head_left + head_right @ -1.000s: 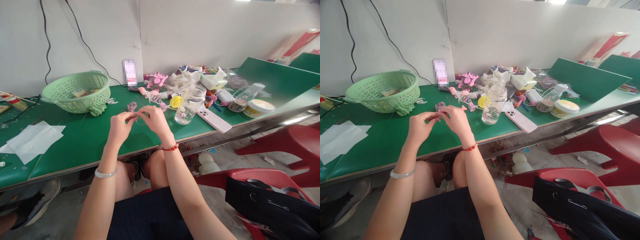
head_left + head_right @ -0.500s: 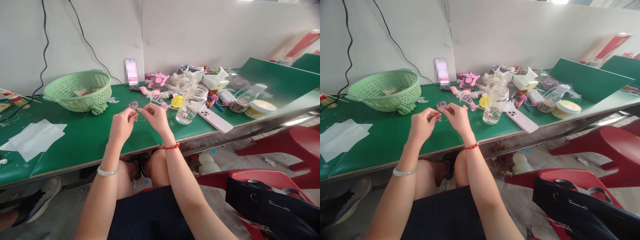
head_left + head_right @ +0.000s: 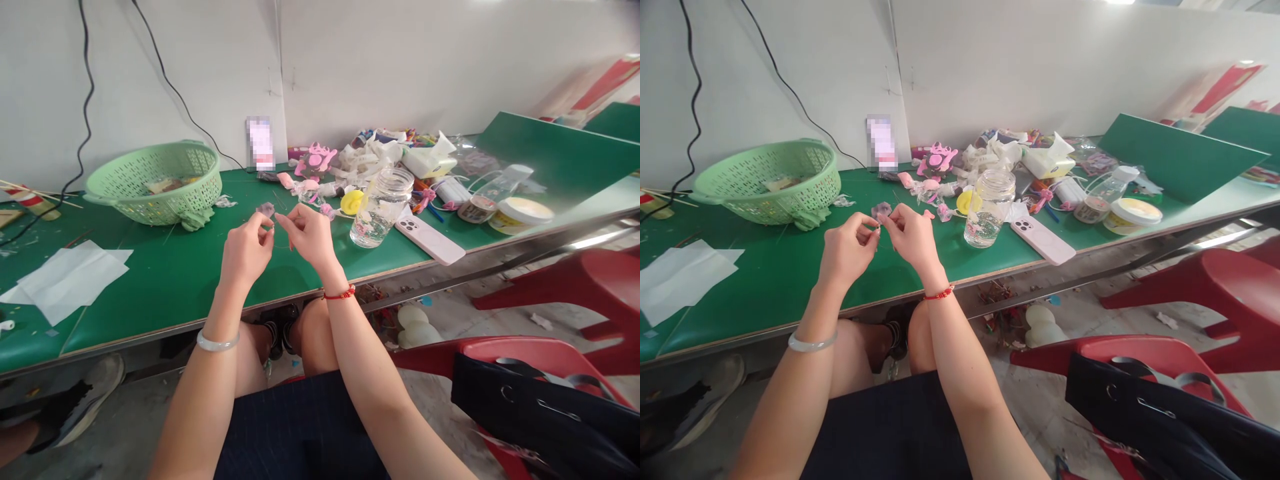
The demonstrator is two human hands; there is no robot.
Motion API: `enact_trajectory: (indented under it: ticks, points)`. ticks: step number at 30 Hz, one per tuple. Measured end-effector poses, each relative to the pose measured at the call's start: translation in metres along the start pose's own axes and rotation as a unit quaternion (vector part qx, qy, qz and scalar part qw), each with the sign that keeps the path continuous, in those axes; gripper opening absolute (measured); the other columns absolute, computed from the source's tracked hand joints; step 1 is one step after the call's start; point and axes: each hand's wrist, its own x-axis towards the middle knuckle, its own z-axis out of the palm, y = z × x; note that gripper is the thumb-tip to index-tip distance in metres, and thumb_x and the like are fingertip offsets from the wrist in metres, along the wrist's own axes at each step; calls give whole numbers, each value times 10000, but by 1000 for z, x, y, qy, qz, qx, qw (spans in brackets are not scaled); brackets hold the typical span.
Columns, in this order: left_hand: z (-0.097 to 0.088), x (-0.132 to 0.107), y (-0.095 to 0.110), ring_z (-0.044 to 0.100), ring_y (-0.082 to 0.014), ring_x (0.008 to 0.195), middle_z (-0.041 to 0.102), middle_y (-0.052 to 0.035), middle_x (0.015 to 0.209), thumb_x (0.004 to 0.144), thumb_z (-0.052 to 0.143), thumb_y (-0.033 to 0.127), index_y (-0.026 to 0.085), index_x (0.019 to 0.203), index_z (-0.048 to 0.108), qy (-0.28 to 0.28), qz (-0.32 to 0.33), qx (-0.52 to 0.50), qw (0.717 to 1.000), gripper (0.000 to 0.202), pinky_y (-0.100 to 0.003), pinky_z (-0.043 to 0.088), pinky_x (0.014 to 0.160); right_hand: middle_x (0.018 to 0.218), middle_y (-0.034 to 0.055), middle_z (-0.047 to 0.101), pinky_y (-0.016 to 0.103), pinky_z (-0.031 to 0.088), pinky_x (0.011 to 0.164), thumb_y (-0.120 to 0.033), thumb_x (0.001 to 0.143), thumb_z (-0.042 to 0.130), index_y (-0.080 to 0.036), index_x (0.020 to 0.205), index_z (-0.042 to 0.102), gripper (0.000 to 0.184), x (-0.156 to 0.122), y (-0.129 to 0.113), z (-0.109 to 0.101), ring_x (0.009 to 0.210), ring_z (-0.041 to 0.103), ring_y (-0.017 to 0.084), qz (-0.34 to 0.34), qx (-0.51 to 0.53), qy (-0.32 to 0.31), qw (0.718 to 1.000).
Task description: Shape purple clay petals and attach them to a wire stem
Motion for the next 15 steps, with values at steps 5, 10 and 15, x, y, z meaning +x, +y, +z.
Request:
enact_trajectory:
  ticks: [5, 10, 15]
  points:
    - [-2, 0, 7, 719, -213, 637, 713, 6, 690, 864, 629, 167, 240, 1027, 624, 27, -11, 15, 999, 179, -286, 492, 655, 556, -18, 636, 274, 470, 641, -638, 919, 637, -220, 668, 522, 501, 0, -3, -1, 518, 548, 120, 12, 21, 1, 1000]
    - [-1, 0, 7, 712, -201, 631, 708, 16, 694, 849, 633, 146, 242, 1019, 610, 62, 0, 26, 998, 196, -276, 489, 637, 612, -10, 679, 269, 476, 629, -645, 892, 672, -214, 668, 534, 505, 1, -1, 0, 504, 557, 107, 17, 30, 10, 999]
    - [-1, -1, 1, 719, -175, 709, 755, -19, 819, 912, 590, 161, 223, 1054, 640, 74, 35, 4, 997, 163, -270, 518, 694, 738, 5, 726, 259, 468, 588, -584, 899, 695, -211, 785, 632, 395, 3, 6, -3, 493, 575, 99, -6, 47, -1, 999]
